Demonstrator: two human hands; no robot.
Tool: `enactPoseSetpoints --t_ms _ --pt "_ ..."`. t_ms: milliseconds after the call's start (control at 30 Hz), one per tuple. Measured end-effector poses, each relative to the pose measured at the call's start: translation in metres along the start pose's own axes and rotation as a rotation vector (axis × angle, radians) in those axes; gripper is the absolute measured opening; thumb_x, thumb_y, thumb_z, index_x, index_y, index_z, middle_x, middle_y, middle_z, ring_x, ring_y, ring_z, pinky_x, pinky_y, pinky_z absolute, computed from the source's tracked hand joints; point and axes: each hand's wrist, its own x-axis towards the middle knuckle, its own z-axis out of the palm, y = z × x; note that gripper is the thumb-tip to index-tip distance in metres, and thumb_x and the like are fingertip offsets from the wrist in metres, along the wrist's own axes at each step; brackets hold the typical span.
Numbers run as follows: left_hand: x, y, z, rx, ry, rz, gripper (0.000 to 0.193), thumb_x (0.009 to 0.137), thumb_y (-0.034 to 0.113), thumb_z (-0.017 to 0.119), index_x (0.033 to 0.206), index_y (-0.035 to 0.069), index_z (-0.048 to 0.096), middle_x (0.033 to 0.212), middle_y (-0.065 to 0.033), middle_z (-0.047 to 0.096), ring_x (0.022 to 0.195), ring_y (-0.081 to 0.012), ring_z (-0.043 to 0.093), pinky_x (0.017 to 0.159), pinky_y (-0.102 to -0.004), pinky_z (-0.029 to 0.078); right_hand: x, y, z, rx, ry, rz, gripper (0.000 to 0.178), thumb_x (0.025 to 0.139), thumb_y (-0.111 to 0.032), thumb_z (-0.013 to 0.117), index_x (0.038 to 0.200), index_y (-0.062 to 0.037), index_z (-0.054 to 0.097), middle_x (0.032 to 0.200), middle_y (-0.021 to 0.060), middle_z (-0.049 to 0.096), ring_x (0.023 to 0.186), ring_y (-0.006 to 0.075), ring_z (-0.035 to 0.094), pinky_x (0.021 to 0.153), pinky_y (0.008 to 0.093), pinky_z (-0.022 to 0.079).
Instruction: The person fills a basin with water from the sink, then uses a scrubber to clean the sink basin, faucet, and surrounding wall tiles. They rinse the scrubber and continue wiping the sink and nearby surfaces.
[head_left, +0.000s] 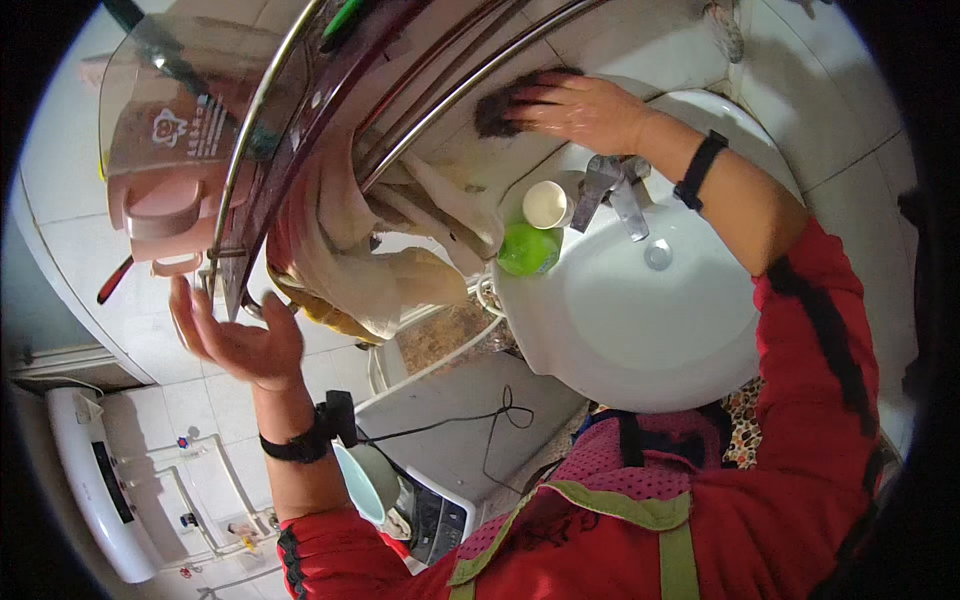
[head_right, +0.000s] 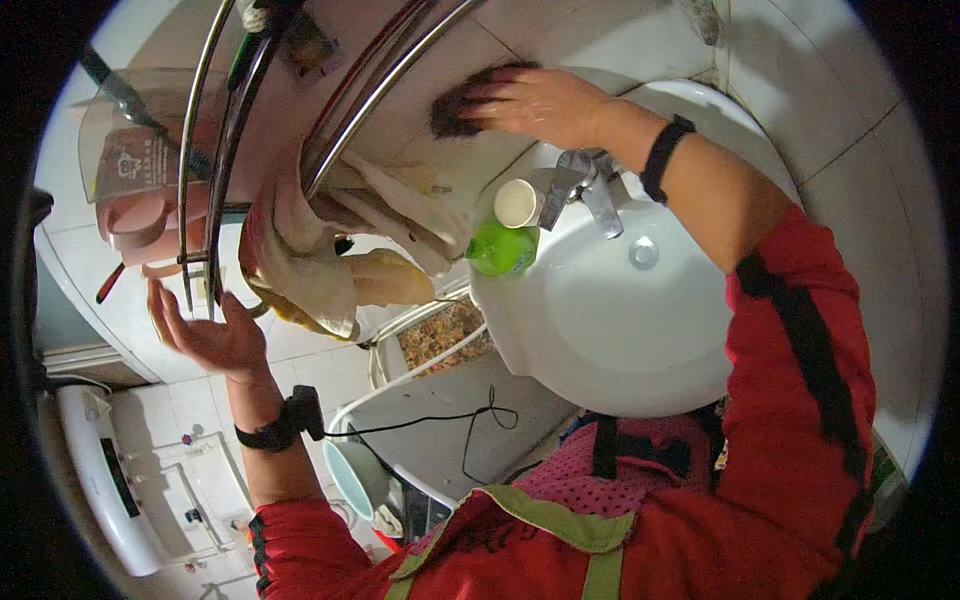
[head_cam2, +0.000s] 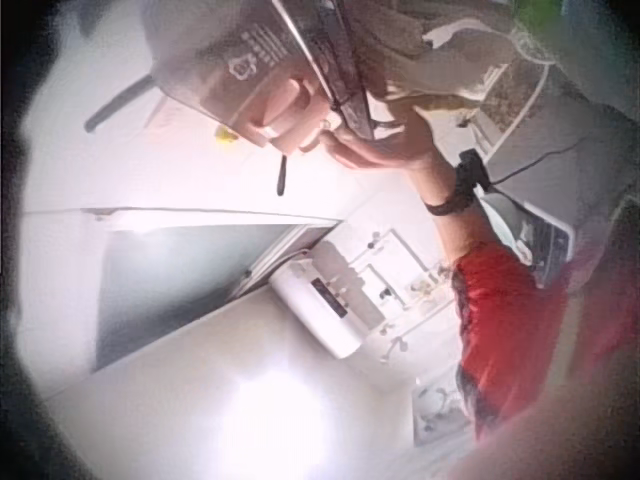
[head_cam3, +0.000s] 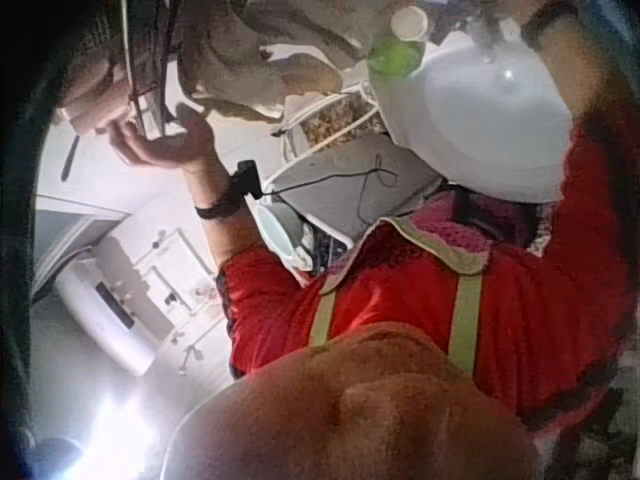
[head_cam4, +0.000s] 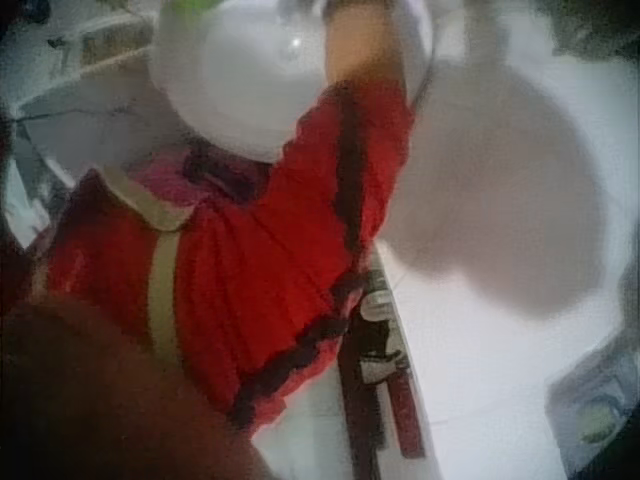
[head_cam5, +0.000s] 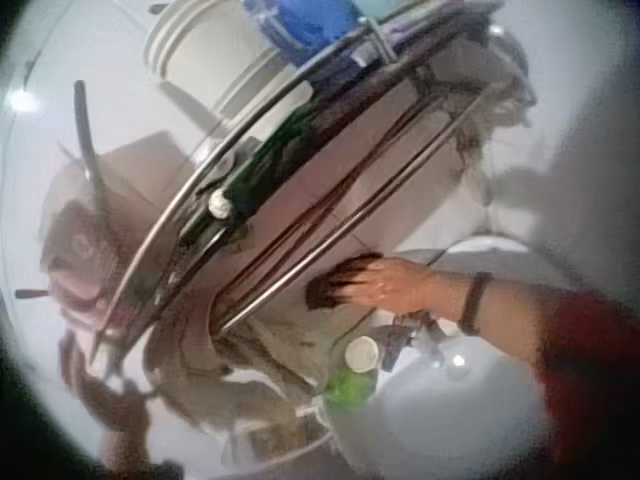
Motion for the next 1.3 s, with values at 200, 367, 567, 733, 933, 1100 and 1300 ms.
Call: enactPoseSetpoints --t_ms 200,367,567,733,933,1100,1300 --pt "0.024 0.094 0.045 -0.48 -0.772 0.346 0.036 0.08 0.017 0.055 0.115 0.007 0.06 0.119 -0.008 0.059 0.117 -0.0234 0.053 0.104 -0.039 0.039 -0.023 0.013 0.001 -0.014 0.014 0.021 0.053 0.085 -0.011 0.05 0.137 -0.0192 0.048 0.143 -0.0049 0.044 0.131 0.0192 0.041 0.111 0.0362 0.032" --pt "0.021 0.082 0.105 -0.102 -0.78 0.545 0.041 0.08 0.022 0.052 0.117 0.007 0.062 0.119 -0.0087 0.061 0.116 -0.0225 0.055 0.115 -0.0427 0.021 -0.017 0.001 -0.004 -0.091 -0.085 0.094 0.052 0.086 -0.015 0.049 0.138 -0.0182 0.047 0.146 -0.0054 0.041 0.133 0.0172 0.038 0.112 0.0345 0.03" --pt "-0.002 0.068 0.1 0.278 -1.348 0.571 0.028 0.077 0.02 0.054 0.1 0.008 0.065 0.081 -0.0044 0.062 0.089 -0.022 0.061 0.115 -0.0431 0.021 -0.021 0.002 -0.001 -0.091 0.007 0.071 0.052 0.086 -0.012 0.049 0.137 -0.0181 0.048 0.144 -0.0043 0.043 0.132 0.0183 0.039 0.112 0.0355 0.03" --pt "-0.013 0.055 0.1 0.15 -1.114 0.429 0.012 0.076 0.017 0.054 0.08 0.011 0.064 0.079 -0.0046 0.06 0.088 -0.0225 0.061 0.113 -0.0441 0.024 -0.019 -0.002 -0.004 -0.049 -0.004 0.09 0.054 0.084 -0.011 0.051 0.138 -0.0175 0.047 0.142 -0.0033 0.044 0.132 0.0184 0.04 0.113 0.0361 0.029" --pt "-0.014 0.065 0.124 -0.237 -0.816 0.292 0.012 0.078 0.017 0.057 0.085 0.01 0.063 0.079 -0.0053 0.06 0.085 -0.0237 0.06 0.109 -0.0458 0.031 -0.021 -0.005 -0.004 -0.057 -0.03 0.102 0.053 0.085 -0.012 0.052 0.137 -0.0175 0.047 0.142 -0.004 0.044 0.131 0.0176 0.041 0.113 0.0358 0.03" --pt "0.001 0.073 0.122 -0.503 -0.587 -0.042 0.016 0.08 0.009 0.062 0.096 0.008 0.062 0.083 -0.0106 0.062 0.083 -0.0286 0.061 0.078 -0.0371 0.05 -0.024 -0.007 0.003 -0.011 -0.033 0.134 0.051 0.086 -0.013 0.052 0.137 -0.0183 0.048 0.143 -0.0062 0.043 0.131 0.0174 0.04 0.113 0.0355 0.03" --pt "-0.009 0.057 0.11 -0.109 -0.748 0.231 0.025 0.08 0.008 0.055 0.103 0.007 0.064 0.1 -0.0174 0.061 0.106 -0.0343 0.055 0.093 -0.0428 0.044 -0.025 -0.008 0.0 -0.075 -0.081 0.122 0.053 0.085 -0.01 0.053 0.137 -0.0184 0.048 0.146 -0.0055 0.04 0.132 0.0179 0.039 0.114 0.0359 0.029"
